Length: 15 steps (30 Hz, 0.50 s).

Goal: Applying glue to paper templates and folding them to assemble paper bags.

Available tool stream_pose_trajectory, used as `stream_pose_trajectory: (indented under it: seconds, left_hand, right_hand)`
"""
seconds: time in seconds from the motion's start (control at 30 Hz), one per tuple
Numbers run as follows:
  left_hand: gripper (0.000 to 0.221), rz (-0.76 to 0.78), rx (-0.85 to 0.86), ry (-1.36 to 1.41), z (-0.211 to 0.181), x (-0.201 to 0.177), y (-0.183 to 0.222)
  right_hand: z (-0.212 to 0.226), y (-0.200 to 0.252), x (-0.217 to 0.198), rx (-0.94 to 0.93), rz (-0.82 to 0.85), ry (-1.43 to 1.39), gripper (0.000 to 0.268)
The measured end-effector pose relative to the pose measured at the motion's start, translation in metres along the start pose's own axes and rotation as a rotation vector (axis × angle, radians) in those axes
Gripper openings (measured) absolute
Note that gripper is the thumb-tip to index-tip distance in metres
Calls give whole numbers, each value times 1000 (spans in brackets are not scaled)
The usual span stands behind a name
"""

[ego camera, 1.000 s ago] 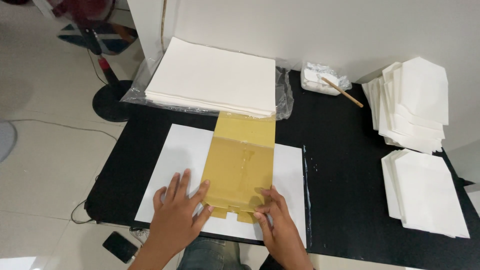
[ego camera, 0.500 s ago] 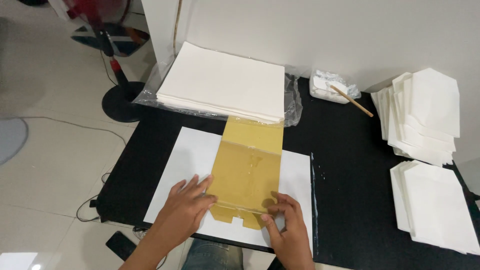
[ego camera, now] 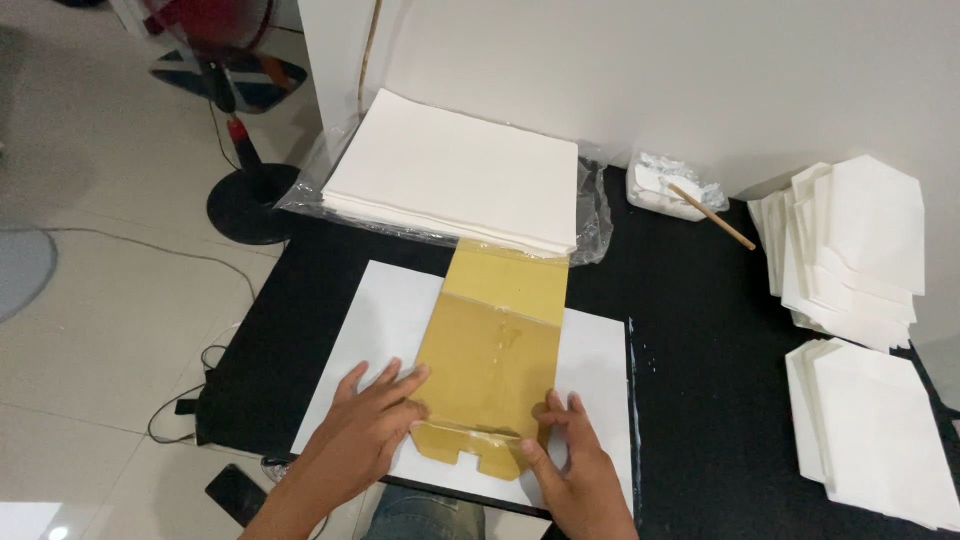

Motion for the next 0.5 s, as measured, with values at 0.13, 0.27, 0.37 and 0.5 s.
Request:
stream_pose_trajectory:
  seconds: [0.13,0.27,0.37,0.5]
  left_hand:
    - [22,8,79,20,-7,-9,-1]
    - [22,18,86,42,-9,-12,-2]
    - [20,-4,91,50,-9,-11,1]
    - [26,16,54,111,-9,-17,-3]
  right_hand:
    - [10,5,2,131,132,7,39]
    - [12,8,-4,119,272,3,47]
    - [10,4,-4,137,289,98,84]
    - [9,-2,-3,85,243,86,85]
Point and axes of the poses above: each hand's wrist, its own y-axis away from the middle knuckle, its own x-axis out of the palm, z = x × y, the point moved 6 cm from there along -y, towards the middle knuckle, and after that the axes turned 14 degrees about -y, right-handed, at the moved point
